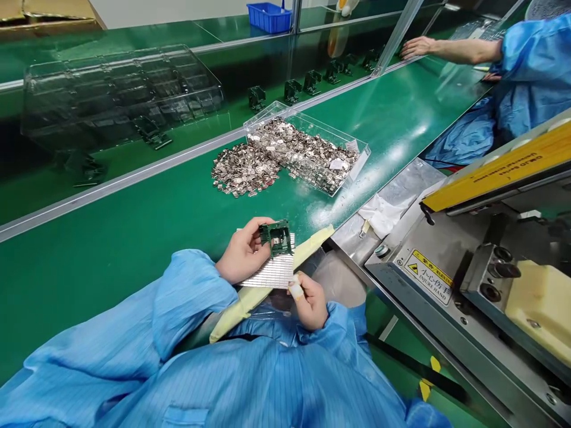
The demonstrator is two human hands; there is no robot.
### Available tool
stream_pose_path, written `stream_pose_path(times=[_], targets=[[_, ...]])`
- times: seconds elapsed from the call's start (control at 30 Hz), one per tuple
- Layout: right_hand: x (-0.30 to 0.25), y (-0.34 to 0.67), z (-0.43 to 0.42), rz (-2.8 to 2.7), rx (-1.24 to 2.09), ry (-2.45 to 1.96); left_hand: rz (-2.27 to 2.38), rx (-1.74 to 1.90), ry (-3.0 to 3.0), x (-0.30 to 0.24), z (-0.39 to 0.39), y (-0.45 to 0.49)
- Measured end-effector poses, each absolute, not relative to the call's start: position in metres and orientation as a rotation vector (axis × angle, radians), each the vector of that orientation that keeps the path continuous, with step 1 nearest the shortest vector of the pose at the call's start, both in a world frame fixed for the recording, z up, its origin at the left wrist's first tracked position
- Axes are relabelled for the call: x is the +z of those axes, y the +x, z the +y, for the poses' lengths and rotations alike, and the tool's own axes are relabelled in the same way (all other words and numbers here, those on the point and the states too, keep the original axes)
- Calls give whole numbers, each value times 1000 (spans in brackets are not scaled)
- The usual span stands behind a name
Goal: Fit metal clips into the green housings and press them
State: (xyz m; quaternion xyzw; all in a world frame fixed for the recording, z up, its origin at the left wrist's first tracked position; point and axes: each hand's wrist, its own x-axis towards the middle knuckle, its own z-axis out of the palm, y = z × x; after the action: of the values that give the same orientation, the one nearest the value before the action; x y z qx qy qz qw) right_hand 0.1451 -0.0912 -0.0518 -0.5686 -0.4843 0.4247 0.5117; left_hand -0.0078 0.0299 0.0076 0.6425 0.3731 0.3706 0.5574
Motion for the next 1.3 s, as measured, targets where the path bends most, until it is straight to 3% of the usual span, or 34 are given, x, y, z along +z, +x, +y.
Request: stream_pose_path(times=[0.57, 0.9, 1.3], targets=[[-34, 181, -99, -1313, 858, -1767, 839, 1030, 1361, 17, 29, -8], [32, 171, -94, -1092, 902, -1458, 735, 1007, 1225, 17, 9, -9], [27, 141, -60, -1268, 541, -1462, 621, 979, 1336, 5, 1, -8]])
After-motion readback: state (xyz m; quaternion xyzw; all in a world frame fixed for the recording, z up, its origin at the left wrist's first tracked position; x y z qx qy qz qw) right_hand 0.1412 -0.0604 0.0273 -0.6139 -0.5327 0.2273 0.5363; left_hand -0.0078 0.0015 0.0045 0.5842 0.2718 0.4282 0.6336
